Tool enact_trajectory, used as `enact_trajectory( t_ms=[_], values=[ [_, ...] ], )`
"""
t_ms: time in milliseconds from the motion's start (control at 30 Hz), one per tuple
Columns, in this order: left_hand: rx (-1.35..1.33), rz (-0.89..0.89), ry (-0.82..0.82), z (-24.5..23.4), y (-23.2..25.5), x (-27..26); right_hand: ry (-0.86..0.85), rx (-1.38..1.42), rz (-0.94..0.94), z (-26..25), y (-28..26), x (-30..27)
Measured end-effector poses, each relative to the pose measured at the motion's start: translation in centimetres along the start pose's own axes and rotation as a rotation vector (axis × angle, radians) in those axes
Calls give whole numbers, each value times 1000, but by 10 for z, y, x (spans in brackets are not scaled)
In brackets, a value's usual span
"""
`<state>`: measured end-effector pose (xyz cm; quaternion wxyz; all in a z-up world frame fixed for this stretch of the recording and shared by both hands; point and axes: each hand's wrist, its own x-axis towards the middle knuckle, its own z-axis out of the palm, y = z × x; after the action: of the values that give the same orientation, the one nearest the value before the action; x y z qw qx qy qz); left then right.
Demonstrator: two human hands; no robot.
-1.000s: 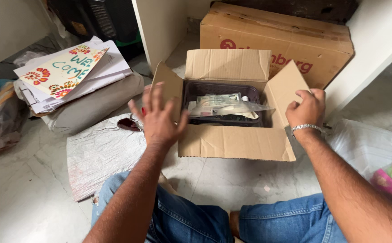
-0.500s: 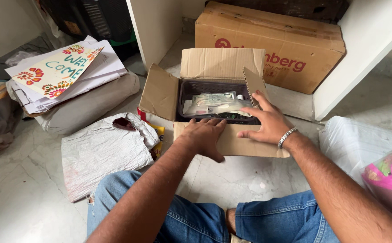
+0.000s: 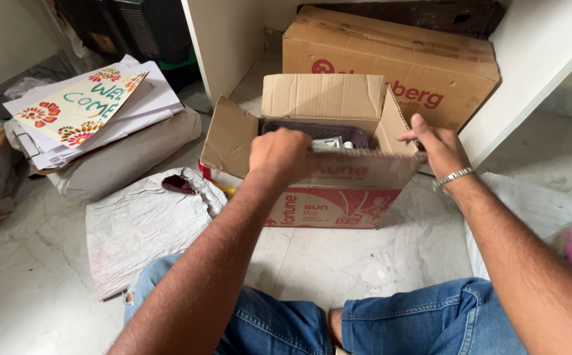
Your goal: The person sits on the floor and packs various household items into a cardboard box. They place a plastic basket, a clear plastic container, and a bundle of wires into the box, then close the flaps.
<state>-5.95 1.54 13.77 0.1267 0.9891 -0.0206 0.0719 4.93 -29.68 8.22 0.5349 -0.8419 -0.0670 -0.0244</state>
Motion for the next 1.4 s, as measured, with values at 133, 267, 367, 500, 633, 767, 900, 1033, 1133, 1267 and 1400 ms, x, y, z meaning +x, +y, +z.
enact_trajectory(
  t_ms=[133, 267, 367, 500, 633, 767, 900, 1033, 1133, 1267, 1400],
  values=[
    [66, -161, 61, 2, -6, -8, -48, 39, -160, -2, 15, -8],
    [-14, -163, 370, 27, -8, -10, -35, -269, -619, 2, 23, -18],
    [-45, -135, 429, 44, -12, -5, 66, -376, -420, 8, 21, -20],
    [-76, -125, 528, 55, -15, 0, 265, -470, -399, 15, 25, -14],
    [-62, -113, 572, 58, -22, 9, 332, -461, -459, 21, 35, -12],
    [-106, -118, 626, 65, -25, 15, 308, -488, -398, 36, 36, -5],
    [-233, -138, 699, 70, -35, 7, 384, -441, -690, 51, 39, -7],
    [-357, -336, 651, 67, -46, 6, 373, -513, -630, 60, 31, -18],
    [-640, -718, 526, 68, -65, 14, 398, -676, -628, 67, 16, -22],
    [-372, -651, 616, 88, -91, 18, 440, -912, -610, 76, -6, -25],
    [-131, -794, 791, 97, -95, 12, 398, -782, -608, 78, -7, -21]
  ],
)
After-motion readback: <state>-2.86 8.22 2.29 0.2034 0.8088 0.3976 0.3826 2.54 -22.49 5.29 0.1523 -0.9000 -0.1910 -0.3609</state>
